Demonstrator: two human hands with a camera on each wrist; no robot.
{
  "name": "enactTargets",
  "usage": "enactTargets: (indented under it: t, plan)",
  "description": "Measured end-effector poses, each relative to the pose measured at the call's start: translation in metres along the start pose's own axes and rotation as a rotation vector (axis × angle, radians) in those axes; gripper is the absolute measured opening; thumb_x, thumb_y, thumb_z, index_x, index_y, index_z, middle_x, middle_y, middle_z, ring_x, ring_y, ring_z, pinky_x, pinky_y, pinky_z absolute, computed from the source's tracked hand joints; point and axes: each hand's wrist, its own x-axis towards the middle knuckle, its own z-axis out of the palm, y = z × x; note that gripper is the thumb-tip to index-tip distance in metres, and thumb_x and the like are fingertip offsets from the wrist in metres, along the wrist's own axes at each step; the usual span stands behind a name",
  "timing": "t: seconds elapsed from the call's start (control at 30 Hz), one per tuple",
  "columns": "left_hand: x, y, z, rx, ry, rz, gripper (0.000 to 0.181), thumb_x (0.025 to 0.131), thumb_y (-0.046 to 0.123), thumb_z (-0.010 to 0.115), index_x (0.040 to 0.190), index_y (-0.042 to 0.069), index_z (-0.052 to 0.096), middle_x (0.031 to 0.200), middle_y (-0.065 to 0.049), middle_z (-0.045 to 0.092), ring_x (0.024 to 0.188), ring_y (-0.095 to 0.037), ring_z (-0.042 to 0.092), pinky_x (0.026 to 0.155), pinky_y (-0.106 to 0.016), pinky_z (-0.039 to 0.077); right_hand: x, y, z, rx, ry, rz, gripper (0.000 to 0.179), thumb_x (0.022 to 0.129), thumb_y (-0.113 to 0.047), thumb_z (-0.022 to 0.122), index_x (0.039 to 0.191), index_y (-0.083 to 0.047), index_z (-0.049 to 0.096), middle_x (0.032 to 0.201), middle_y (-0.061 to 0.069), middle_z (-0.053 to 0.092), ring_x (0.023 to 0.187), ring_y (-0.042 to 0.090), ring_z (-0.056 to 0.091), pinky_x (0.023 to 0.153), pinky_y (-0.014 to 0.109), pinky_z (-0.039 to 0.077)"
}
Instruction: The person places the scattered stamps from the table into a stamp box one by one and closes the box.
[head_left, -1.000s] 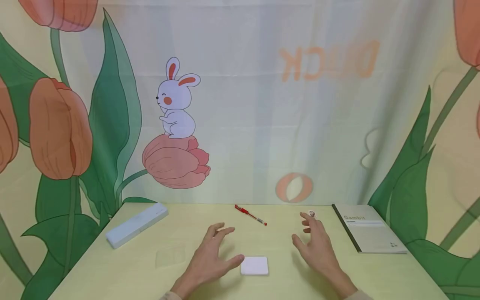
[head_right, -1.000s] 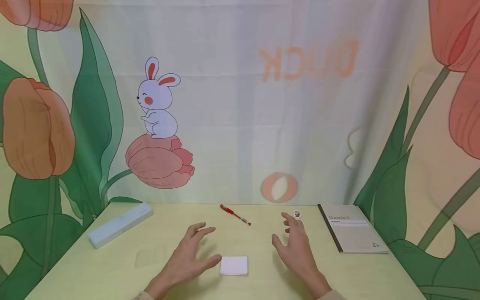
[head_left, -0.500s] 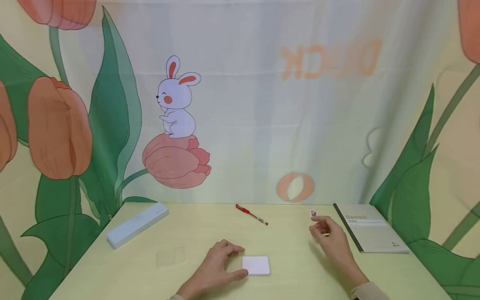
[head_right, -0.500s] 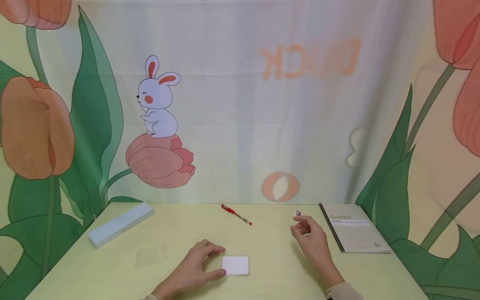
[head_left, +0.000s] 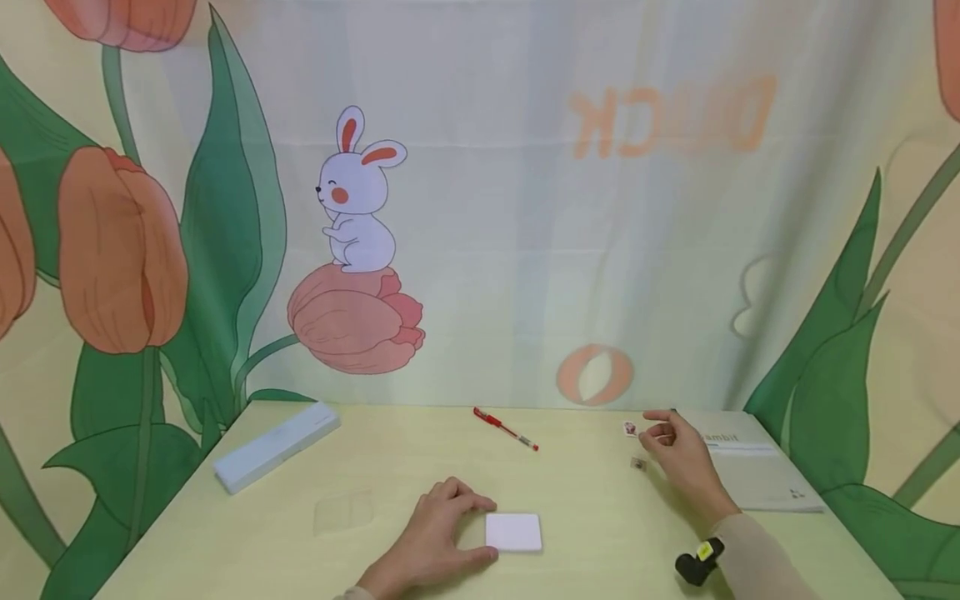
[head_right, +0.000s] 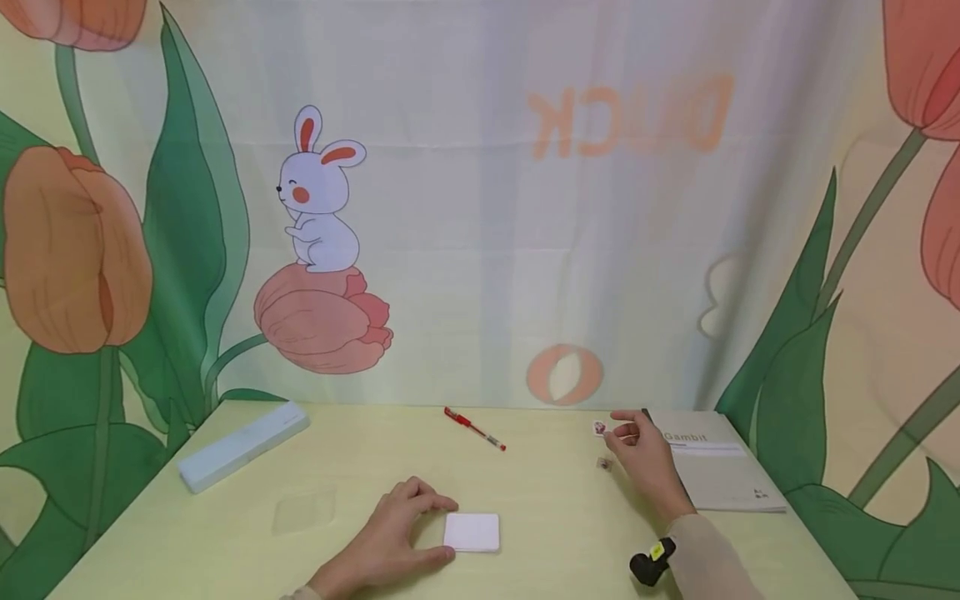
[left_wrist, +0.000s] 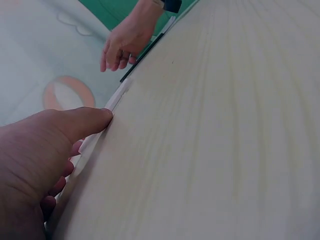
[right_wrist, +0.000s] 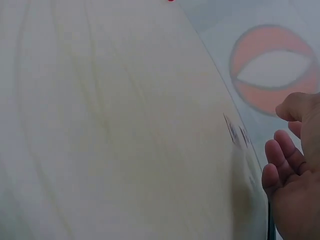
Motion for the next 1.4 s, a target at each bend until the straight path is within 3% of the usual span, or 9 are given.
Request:
enactTargets:
  t: [0.27,0.6,0.73,0.9,1.03,1.27,1.4]
  plan:
    - [0.001,-0.004,0.001,-0.004,-0.001,0.006,0.054,0.089,0.056,0.09,0.135,0.032,0.076,0.124,0.01,0.057,0.115,-0.011,0.047,0.099,-0.039,0.038,0.015,0.014,-0.004,-0.126,-0.101,0.008,0.052,0.113,-0.022,0.068,0.156,0.003,0.052,0.124,0.021,0.07,0.111,0.033,0.069,0.089,0.041,0.056]
    - [0.0,-0.001,-0.001,0.001,0.01,0.021,0.054,0.089,0.056,0.09,0.135,0.03,0.076,0.124,0.009,0.057,0.114,-0.012,0.047,0.097,-0.037,0.038,0.032,0.018,0.007,-0.247,-0.167,-0.009,0.059,0.111,-0.022,0.066,0.161,0.003,0.046,0.095,0.01,0.056,0.082,0.023,0.052,0.072,0.036,0.043]
    - [-0.001,0.001,-0.002,-0.009,0.012,0.028,0.054,0.089,0.055,0.091,0.135,0.03,0.077,0.124,0.008,0.058,0.114,-0.012,0.047,0.096,-0.037,0.037,0.033,0.017,0.013,-0.354,-0.151,-0.038,0.058,0.11,-0.023,0.066,0.161,0.0,0.049,0.094,0.012,0.054,0.088,0.028,0.053,0.078,0.047,0.043]
    - [-0.001,0.0,-0.001,-0.002,0.01,0.022,0.054,0.089,0.055,0.09,0.135,0.03,0.076,0.124,0.008,0.058,0.115,-0.012,0.047,0.097,-0.037,0.038,0.035,0.016,0.015,-0.422,-0.165,-0.002,0.055,0.112,-0.024,0.061,0.162,-0.005,0.05,0.109,0.02,0.056,0.106,0.039,0.054,0.094,0.064,0.044]
    - [-0.002,0.0,-0.001,0.002,0.005,0.017,0.054,0.089,0.055,0.09,0.135,0.031,0.076,0.125,0.008,0.058,0.115,-0.011,0.047,0.098,-0.038,0.038,0.035,0.015,0.016,-0.393,-0.18,0.029,0.049,0.113,-0.02,0.058,0.16,-0.005,0.052,0.114,0.023,0.055,0.106,0.039,0.054,0.094,0.065,0.043]
    - [-0.001,0.001,-0.002,-0.008,0.003,0.018,0.054,0.089,0.055,0.09,0.135,0.03,0.076,0.125,0.008,0.058,0.114,-0.011,0.047,0.097,-0.037,0.037,0.034,0.012,0.013,-0.288,-0.17,0.053,0.045,0.11,-0.015,0.061,0.154,-0.004,0.056,0.1,0.016,0.055,0.087,0.028,0.054,0.076,0.043,0.04]
    - [-0.001,0.0,-0.001,-0.003,0.001,0.013,0.054,0.089,0.056,0.09,0.135,0.031,0.076,0.124,0.008,0.058,0.114,-0.01,0.047,0.097,-0.036,0.037,0.033,0.013,0.012,-0.252,-0.15,0.033,0.044,0.107,-0.011,0.066,0.149,-0.002,0.057,0.116,0.027,0.059,0.103,0.038,0.057,0.086,0.053,0.049]
